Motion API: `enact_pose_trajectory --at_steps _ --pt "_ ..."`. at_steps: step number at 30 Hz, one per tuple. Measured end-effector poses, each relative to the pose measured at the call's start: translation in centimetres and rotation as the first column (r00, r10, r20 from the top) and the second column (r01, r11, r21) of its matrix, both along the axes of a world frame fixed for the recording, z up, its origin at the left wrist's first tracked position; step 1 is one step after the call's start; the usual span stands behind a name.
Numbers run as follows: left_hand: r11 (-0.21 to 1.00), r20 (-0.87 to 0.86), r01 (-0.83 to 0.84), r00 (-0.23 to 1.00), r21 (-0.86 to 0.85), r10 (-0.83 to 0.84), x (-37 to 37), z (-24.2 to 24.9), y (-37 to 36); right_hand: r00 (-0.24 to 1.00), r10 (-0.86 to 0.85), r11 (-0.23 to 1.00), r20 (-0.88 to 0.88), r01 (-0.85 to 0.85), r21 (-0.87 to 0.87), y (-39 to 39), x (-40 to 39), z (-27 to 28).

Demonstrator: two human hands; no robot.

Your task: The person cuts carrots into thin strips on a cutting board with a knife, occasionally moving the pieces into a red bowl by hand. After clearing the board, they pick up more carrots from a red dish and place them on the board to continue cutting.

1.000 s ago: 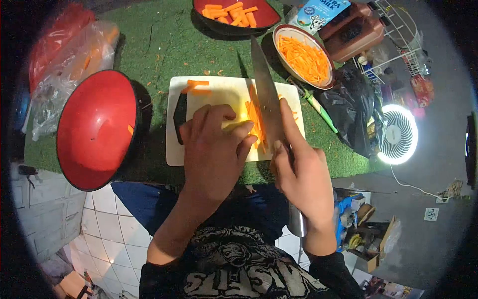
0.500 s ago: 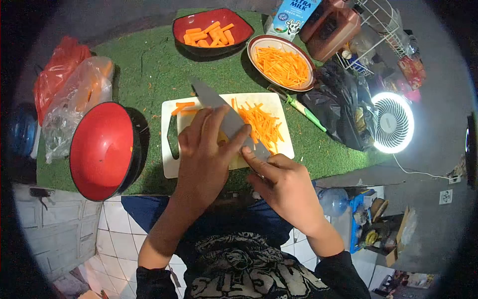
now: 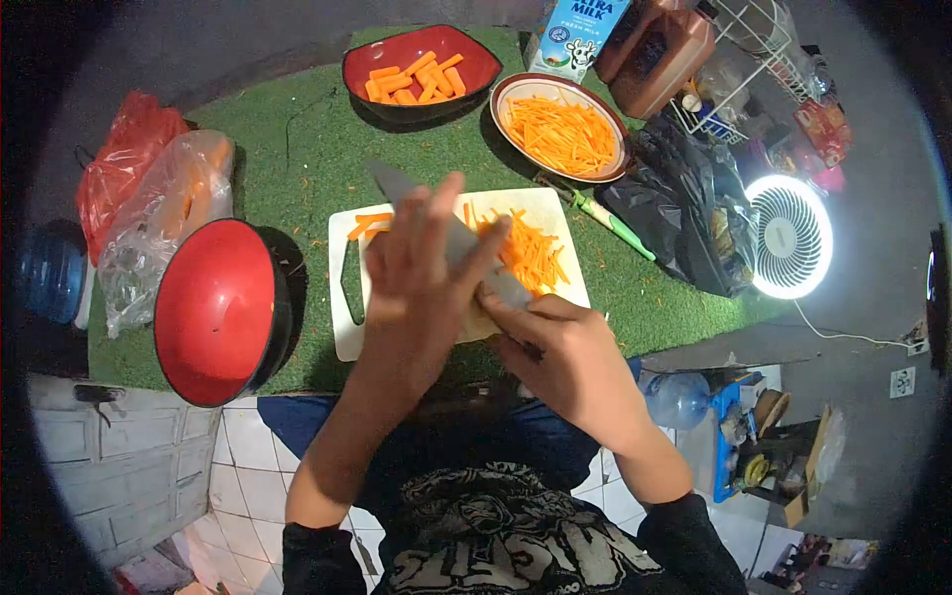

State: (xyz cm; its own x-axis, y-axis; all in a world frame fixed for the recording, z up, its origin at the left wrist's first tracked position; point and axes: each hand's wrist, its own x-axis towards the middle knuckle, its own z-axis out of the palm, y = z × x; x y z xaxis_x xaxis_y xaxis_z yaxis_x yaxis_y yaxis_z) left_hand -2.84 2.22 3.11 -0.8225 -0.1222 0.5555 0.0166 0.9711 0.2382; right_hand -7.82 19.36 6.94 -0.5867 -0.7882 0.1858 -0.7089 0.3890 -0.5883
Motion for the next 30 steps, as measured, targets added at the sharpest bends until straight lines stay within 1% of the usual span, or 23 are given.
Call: enact_pose_trajectory --at_steps 2,3,6,7,9,12,13,16,17,18,20,21,22,23,24,26,27,29,30 --pt "0.998 -0.096 -0.012 0.995 0.064 0.018 0.4 -0.1 -1.5 0.999 0.020 0.999 0.043 -0.018 -0.038 0.2 -0.4 0.2" --pt "0.994 -0.102 -0.059 0.992 0.092 0.068 0.7 0.1 -2.0 0.997 0.033 0.998 0.065 -0.029 -0.054 0.3 -0.5 0.4" --pt "0.970 -0.063 -0.125 0.988 0.211 0.141 1.7 0.2 -2.6 0.982 -0.049 0.999 0.181 0.052 -0.009 0.6 -0.6 1.3" --pt "0.958 -0.025 -0.102 0.993 0.269 0.113 2.1 0.5 -2.5 0.946 -0.093 0.994 0.311 0.107 -0.029 0.6 -0.6 1.2" --pt "0.963 -0.043 -0.092 0.993 0.254 0.107 2.3 0.0 -2.3 0.818 -0.159 0.974 0.553 0.221 -0.047 0.5 -0.7 0.8" --pt "0.964 -0.063 -0.099 0.991 0.248 0.118 3.0 -0.5 -2.0 0.578 -0.047 0.923 0.815 0.337 -0.185 0.8 -1.0 1.0" --pt "0.963 -0.069 -0.107 0.989 0.249 0.127 3.3 -0.6 -1.8 0.551 -0.055 0.902 0.833 0.385 -0.195 0.8 -1.2 1.0" --pt "0.938 -0.001 -0.141 0.989 0.317 0.149 4.6 0.7 -1.1 0.501 0.017 0.874 0.865 0.413 -0.256 1.5 -2.2 1.5" --pt "0.929 -0.001 -0.125 0.991 0.349 0.134 5.2 1.0 -1.0 0.490 0.057 0.848 0.870 0.436 -0.301 1.7 -2.3 1.5" --pt "0.919 0.000 -0.111 0.993 0.379 0.119 5.8 1.3 -1.0 0.440 0.107 0.829 0.892 0.455 -0.324 1.8 -2.6 1.7" --pt "0.905 -0.020 -0.102 0.993 0.412 0.121 7.0 2.3 -1.0 0.417 0.103 0.803 0.903 0.501 -0.323 2.0 -2.6 1.3" --pt "0.904 -0.037 -0.107 0.990 0.413 0.134 7.7 3.0 -1.1 0.432 0.089 0.807 0.897 0.497 -0.319 1.8 -2.5 1.4" --pt "0.904 -0.055 -0.115 0.987 0.412 0.151 8.3 3.5 -1.4 0.442 0.112 0.810 0.890 0.478 -0.339 1.8 -2.6 1.1" --pt "0.902 -0.062 -0.141 0.982 0.408 0.181 8.3 3.6 -1.8 0.461 0.079 0.817 0.884 0.477 -0.322 1.6 -2.3 1.1" --pt "0.898 -0.020 -0.176 0.979 0.403 0.201 7.9 3.3 -2.1 0.481 0.040 0.823 0.876 0.481 -0.302 1.5 -2.1 1.2" --pt "0.887 0.063 -0.240 0.970 0.394 0.234 6.0 1.9 -3.0 0.500 0.074 0.830 0.863 0.448 -0.331 1.0 -1.6 1.3" --pt "0.912 0.086 -0.228 0.974 0.341 0.211 4.8 0.5 -3.6 0.511 0.091 0.833 0.855 0.431 -0.346 0.7 -1.4 1.3" --pt "0.962 -0.018 -0.254 0.966 0.100 0.257 1.9 -2.6 -5.0 0.515 0.096 0.854 0.852 0.397 -0.336 0.5 -1.0 1.4" --pt "0.963 -0.074 -0.269 0.961 -0.024 0.266 0.9 -2.6 -5.5 0.519 0.098 0.863 0.849 0.381 -0.332 0.3 -0.9 1.5"
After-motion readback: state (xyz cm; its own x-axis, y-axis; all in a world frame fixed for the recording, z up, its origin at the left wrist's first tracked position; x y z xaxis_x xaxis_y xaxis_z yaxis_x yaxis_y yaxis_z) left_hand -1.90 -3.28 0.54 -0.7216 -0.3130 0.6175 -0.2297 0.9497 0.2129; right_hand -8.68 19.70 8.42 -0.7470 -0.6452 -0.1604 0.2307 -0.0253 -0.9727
